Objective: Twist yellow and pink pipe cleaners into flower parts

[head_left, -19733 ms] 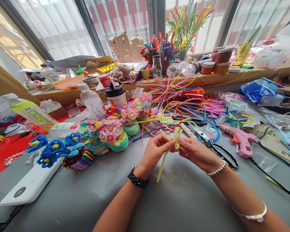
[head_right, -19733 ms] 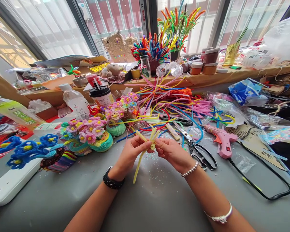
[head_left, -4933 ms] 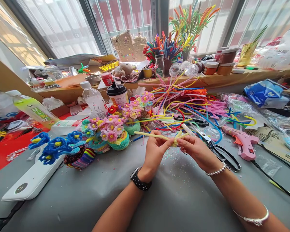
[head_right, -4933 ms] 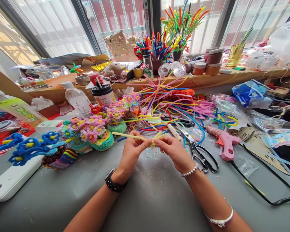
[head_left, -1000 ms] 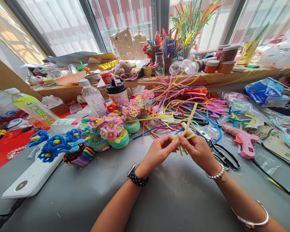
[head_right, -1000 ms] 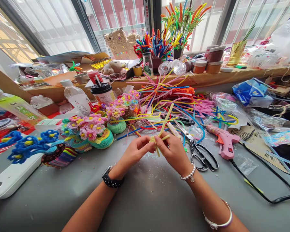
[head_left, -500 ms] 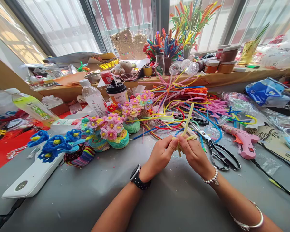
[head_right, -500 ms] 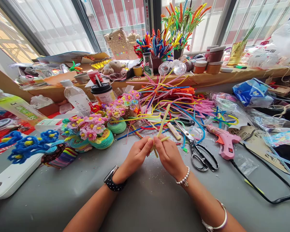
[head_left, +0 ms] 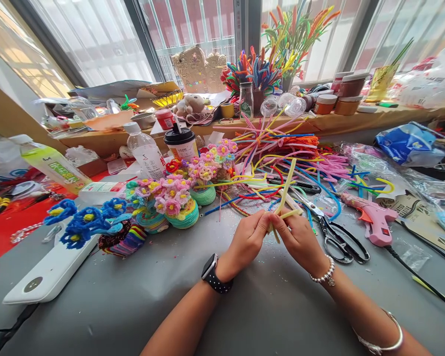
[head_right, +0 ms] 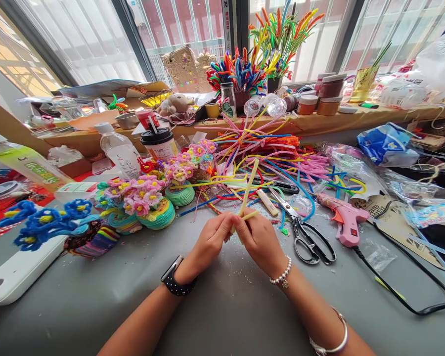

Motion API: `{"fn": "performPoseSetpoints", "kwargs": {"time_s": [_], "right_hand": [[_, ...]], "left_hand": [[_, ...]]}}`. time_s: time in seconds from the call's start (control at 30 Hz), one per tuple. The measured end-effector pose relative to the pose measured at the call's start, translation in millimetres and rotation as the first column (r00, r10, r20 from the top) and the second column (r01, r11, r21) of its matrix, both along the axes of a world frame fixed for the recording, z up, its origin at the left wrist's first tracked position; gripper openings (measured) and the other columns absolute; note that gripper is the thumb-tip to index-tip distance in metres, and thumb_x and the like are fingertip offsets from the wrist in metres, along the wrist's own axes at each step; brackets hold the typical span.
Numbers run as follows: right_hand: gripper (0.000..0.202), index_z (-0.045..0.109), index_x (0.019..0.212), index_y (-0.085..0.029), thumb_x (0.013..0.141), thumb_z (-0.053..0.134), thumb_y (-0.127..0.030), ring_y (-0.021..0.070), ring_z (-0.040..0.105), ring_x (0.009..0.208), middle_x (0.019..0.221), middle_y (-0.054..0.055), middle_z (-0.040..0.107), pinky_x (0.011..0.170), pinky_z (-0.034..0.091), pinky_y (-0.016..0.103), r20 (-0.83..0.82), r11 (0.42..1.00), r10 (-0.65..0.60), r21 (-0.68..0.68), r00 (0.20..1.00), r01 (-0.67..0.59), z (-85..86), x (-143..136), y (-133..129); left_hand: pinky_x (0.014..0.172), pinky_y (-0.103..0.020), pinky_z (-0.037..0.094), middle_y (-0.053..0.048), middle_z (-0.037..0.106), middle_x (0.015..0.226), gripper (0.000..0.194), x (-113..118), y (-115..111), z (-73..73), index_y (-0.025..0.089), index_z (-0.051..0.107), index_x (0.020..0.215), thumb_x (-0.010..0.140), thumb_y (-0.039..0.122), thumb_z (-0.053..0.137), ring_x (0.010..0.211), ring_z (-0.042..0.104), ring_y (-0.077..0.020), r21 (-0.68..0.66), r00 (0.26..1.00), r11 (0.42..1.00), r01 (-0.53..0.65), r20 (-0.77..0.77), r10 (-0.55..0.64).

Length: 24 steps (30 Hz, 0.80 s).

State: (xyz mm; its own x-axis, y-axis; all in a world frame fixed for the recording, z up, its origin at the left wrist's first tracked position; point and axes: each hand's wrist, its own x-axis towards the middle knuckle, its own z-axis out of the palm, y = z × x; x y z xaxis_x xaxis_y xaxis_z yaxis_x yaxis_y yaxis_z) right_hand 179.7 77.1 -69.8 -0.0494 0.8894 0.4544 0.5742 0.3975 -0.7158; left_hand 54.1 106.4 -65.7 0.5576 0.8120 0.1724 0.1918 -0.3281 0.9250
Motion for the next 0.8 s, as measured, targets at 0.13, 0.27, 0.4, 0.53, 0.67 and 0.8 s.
{"fn": "performPoseSetpoints", "kwargs": {"time_s": [0.13,0.27,0.4,0.53,0.67,0.8], "right_hand": [[0.027,0.042,0.064,-0.021,0.086,0.031,-0.033,0.0135,0.047,0.055,0.060,0.001,0.051,0.054,0.036,0.025,0.011,1.000,-0.023,0.010,1.000,0.023,-1.3,-1.5,1.0],[0.028,0.040,0.061,-0.021,0.085,0.031,-0.033,0.0128,0.043,0.051,0.056,0.000,0.047,0.051,0.033,0.025,-0.006,0.998,-0.066,0.016,0.998,0.067,-1.6,-4.6,0.5],[0.034,0.037,0.056,-0.021,0.085,0.030,-0.036,0.0116,0.039,0.049,0.054,0.000,0.043,0.048,0.032,0.025,-0.070,0.997,-0.076,-0.011,0.995,0.076,-4.1,-7.1,0.1],[0.039,0.034,0.052,-0.020,0.084,0.031,-0.042,0.0108,0.037,0.048,0.051,-0.001,0.039,0.046,0.030,0.025,-0.194,0.994,-0.066,-0.096,0.979,0.048,-6.3,-8.3,-0.7],[0.042,0.035,0.050,-0.020,0.083,0.032,-0.046,0.0094,0.035,0.045,0.049,-0.002,0.037,0.043,0.030,0.023,-0.327,0.988,-0.038,-0.154,0.944,-0.014,-3.7,-9.6,-2.0],[0.039,0.040,0.054,-0.019,0.082,0.036,-0.045,0.0085,0.037,0.046,0.051,-0.003,0.039,0.044,0.033,0.022,-0.441,0.977,0.011,-0.187,0.897,-0.104,-1.3,-9.6,-0.8]], "left_hand": [[0.048,-0.023,0.027,0.003,0.034,0.055,0.034,0.3,0.2,-0.9,0.018,0.034,0.059,0.085,0.039,0.025,0.051,0.031,-0.0091,0.032,0.999,0.999,-0.026,-0.022,0.027],[0.050,-0.024,0.027,0.002,0.036,0.056,0.033,0.8,-0.6,-1.3,0.018,0.035,0.060,0.085,0.037,0.025,0.052,0.033,-0.0096,0.100,0.996,0.993,-0.065,-0.060,0.071],[0.051,-0.025,0.028,0.002,0.037,0.057,0.031,1.4,-1.4,-2.5,0.019,0.035,0.061,0.085,0.036,0.026,0.053,0.033,-0.0102,0.161,0.993,0.983,-0.083,-0.068,0.095],[0.052,-0.025,0.028,0.001,0.038,0.059,0.030,1.0,-1.7,-4.2,0.018,0.037,0.063,0.085,0.037,0.026,0.054,0.034,-0.0105,0.205,0.991,0.974,-0.092,-0.078,0.110],[0.053,-0.024,0.029,0.001,0.039,0.060,0.031,0.4,-2.4,-3.9,0.019,0.037,0.063,0.084,0.039,0.026,0.055,0.035,-0.0110,0.221,0.992,0.971,-0.092,-0.062,0.108],[0.056,-0.024,0.031,0.000,0.042,0.061,0.033,0.1,-1.6,-3.0,0.018,0.040,0.063,0.085,0.039,0.026,0.058,0.038,-0.0110,0.171,0.996,0.982,-0.078,-0.020,0.083]]}}
